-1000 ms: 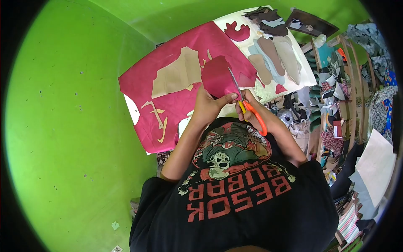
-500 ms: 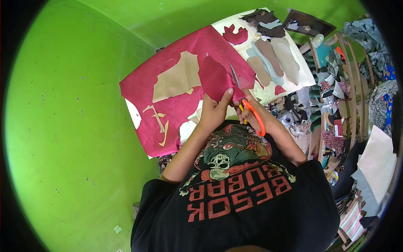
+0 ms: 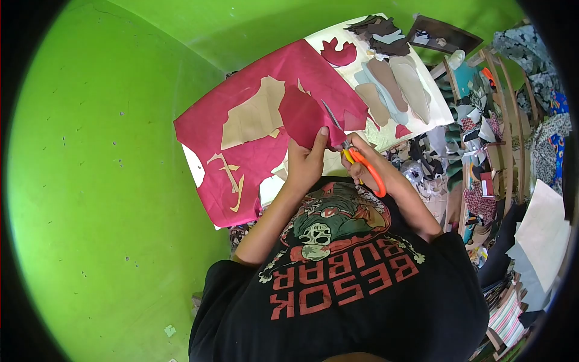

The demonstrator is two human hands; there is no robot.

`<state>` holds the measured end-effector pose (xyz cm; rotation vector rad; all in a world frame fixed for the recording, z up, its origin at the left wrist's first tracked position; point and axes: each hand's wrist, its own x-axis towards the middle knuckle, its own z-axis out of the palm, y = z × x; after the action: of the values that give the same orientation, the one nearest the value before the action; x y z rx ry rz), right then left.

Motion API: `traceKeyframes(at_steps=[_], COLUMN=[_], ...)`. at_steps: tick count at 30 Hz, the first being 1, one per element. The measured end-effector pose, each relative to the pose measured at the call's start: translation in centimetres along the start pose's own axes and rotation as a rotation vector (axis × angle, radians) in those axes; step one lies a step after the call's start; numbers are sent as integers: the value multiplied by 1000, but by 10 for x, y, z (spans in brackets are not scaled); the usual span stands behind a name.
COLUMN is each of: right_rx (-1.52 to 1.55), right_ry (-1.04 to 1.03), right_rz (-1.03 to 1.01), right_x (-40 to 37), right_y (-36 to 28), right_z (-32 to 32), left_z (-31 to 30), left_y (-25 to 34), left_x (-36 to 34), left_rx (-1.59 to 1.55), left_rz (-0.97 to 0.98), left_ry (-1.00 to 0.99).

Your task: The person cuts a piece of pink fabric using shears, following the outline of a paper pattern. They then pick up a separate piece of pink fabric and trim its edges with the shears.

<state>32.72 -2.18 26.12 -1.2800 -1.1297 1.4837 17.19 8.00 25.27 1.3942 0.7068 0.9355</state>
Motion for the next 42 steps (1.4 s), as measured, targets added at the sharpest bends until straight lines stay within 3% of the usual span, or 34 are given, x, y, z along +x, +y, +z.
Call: traceKeyframes(at_steps=[3,5,6,8,11,14,17,20,21,23,26,29,31,35,38,40,42], right_rx=[120,550,549,161,250,509,556,505,367,340,336,394,382,319,399,393,299], right_ry=[22,67,66,57,22,61,-6,44,171,225,258,227,239,320,288,288,299], right_rz=[96,210,212,60,-30,68,65,-59,-14,-56,-86,-156,-185,-131,-180,-177,-202], right_x=[3,7,6,2,4,6,4,11,15,17,17,20,25,38,46,47,47], right_y=[2,10,9,5,23,16,21,21,7,4,-2,-3,-5,-17,-17,-21,-26], right_z=[0,0,0,2,2,11,4,1,7,12,12,11,12,8,2,2,3], left_z=[2,2,1,-1,-2,-2,-1,-3,-4,-4,-6,-16,-18,-2,-2,-8,-10], left_y=[6,8,7,5,1,1,3,-3,-3,-1,13,-17,-26,-4,-2,-6,-10], left_x=[-2,-3,-2,-2,-2,-2,-6,-12,-13,-13,-10,-15,-17,-16,-14,-13,-17], left_rx=[11,11,-1,-12,3,17,32,65,8,-47,-40,-152,-268,-435,-400,-153,-292], left_rz=[20,17,10,5,14,53,15,-24,-44,-65,-19,-140,-355,-170,-104,-103,-133], left_ry=[23,30,10,-7,3,18,39,-23,-28,-36,139,117,51,-96,-36,0,51])
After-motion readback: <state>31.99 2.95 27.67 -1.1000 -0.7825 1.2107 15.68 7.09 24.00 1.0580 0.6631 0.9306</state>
